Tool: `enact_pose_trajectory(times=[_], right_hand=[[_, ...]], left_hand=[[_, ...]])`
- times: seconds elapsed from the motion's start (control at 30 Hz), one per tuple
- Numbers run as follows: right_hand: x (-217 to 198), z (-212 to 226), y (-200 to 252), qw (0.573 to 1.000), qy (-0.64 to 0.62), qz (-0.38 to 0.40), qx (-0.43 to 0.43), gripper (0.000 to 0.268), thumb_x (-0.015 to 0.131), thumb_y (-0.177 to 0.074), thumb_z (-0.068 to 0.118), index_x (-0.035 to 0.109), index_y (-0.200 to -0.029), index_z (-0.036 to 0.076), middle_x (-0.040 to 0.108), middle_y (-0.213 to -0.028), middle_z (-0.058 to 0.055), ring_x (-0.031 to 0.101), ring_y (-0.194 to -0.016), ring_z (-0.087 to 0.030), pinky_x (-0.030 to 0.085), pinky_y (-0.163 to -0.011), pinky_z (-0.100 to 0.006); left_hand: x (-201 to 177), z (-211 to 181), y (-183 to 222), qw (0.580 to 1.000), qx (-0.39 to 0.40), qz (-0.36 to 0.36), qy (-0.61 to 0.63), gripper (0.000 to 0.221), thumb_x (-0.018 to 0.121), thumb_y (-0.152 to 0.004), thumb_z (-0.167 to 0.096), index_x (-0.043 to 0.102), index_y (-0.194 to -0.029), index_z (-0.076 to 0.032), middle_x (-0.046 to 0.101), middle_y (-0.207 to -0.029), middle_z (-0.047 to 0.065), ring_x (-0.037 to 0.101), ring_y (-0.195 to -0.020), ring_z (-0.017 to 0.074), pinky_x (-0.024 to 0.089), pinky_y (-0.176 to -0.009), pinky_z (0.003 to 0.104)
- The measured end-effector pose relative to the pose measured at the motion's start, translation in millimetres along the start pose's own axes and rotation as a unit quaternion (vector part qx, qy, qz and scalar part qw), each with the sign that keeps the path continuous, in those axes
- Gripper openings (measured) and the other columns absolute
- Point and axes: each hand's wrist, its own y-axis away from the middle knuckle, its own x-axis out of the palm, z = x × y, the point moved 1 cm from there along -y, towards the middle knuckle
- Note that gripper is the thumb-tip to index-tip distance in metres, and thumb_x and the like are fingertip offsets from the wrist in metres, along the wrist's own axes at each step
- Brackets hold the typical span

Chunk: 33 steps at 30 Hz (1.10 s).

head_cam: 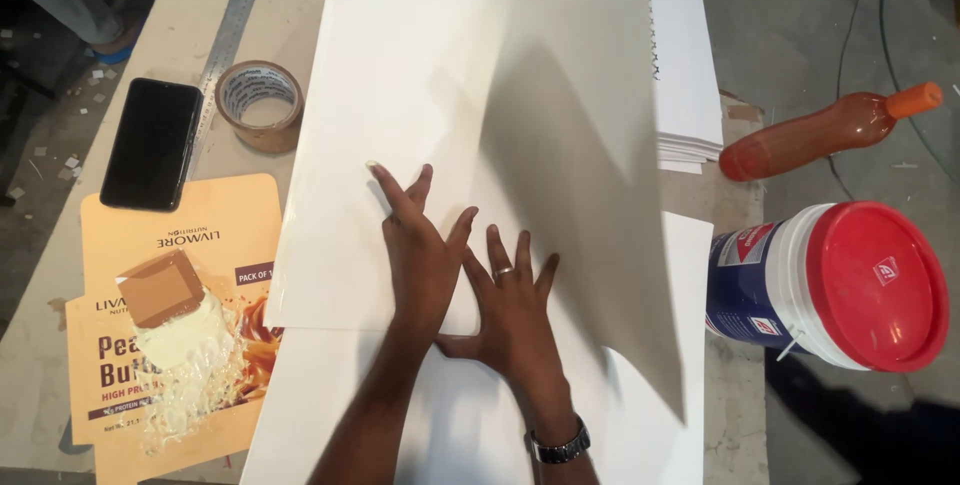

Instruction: The person is preparing large white paper sheets, possibly for packaging or printing, by aligning them and applying tape.

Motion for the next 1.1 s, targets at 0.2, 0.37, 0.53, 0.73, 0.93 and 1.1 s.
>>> enact_pose_trajectory(times=[0.2,0.37,0.53,0.73,0.93,1.1], right_hand=[[10,-8,3,1.0,-0.016,-0.01,-0.018,0.127,0.097,-0.05,0.052,0.038,-0.157,0.015,0.025,-0.165,-0.027,0.013,-0.147,-0.057,0.008,-0.107,-0.083],[8,-8,2,1.0,-0.023,0.008,-0.01,0.124,0.098,-0.049,0.049,0.04,-0.153,0.014,0.026,-0.163,-0.025,0.012,-0.148,-0.056,0.007,-0.108,-0.082],[16,-11,4,1.0,-0.029,-0.002,-0.012,0.121,0.098,-0.048,0.047,0.044,-0.151,0.011,0.035,-0.16,-0.022,0.02,-0.146,-0.055,0.01,-0.109,-0.081],[35,-17,7,0.993,-0.024,-0.098,-0.056,0.114,0.096,-0.051,0.05,0.049,-0.144,0.004,0.046,-0.151,-0.024,0.031,-0.141,-0.056,0.014,-0.108,-0.081],[25,-11,2,0.997,0.01,-0.056,-0.044,0.115,0.094,-0.062,0.047,0.036,-0.152,0.003,0.032,-0.159,-0.024,0.022,-0.143,-0.056,0.01,-0.11,-0.078],[36,-18,4,1.0,0.021,-0.018,-0.004,0.105,0.084,-0.066,0.013,0.028,-0.154,0.005,0.028,-0.162,-0.018,0.018,-0.149,-0.048,0.009,-0.118,-0.07]], left_hand=[[2,5,2,0.992,0.051,0.023,-0.113,0.11,0.079,-0.089,-0.019,-0.003,-0.158,0.006,0.053,-0.151,0.024,0.055,-0.132,0.0371,0.034,-0.112,0.048],[4,5,2,0.989,0.062,0.029,-0.13,0.11,0.079,-0.088,-0.02,-0.001,-0.158,0.006,0.054,-0.149,0.024,0.052,-0.135,0.0373,0.032,-0.112,0.049],[2,7,-2,0.991,0.038,0.038,-0.123,0.11,0.08,-0.087,-0.022,0.0,-0.158,0.005,0.055,-0.147,0.023,0.05,-0.137,0.0351,0.031,-0.112,0.049],[-12,-5,-7,0.999,0.022,0.021,-0.009,0.107,0.075,-0.092,-0.024,-0.002,-0.161,0.004,0.065,-0.135,0.023,0.061,-0.129,0.0385,0.048,-0.108,0.044],[-18,-4,-11,0.999,-0.032,0.021,-0.018,0.1,0.07,-0.094,-0.023,-0.002,-0.16,-0.003,0.065,-0.135,0.023,0.064,-0.12,0.0425,0.054,-0.096,0.046],[-14,3,-5,0.993,0.074,0.014,-0.089,0.094,0.07,-0.096,-0.021,0.005,-0.159,0.003,0.066,-0.129,0.026,0.065,-0.117,0.0431,0.056,-0.091,0.046]])
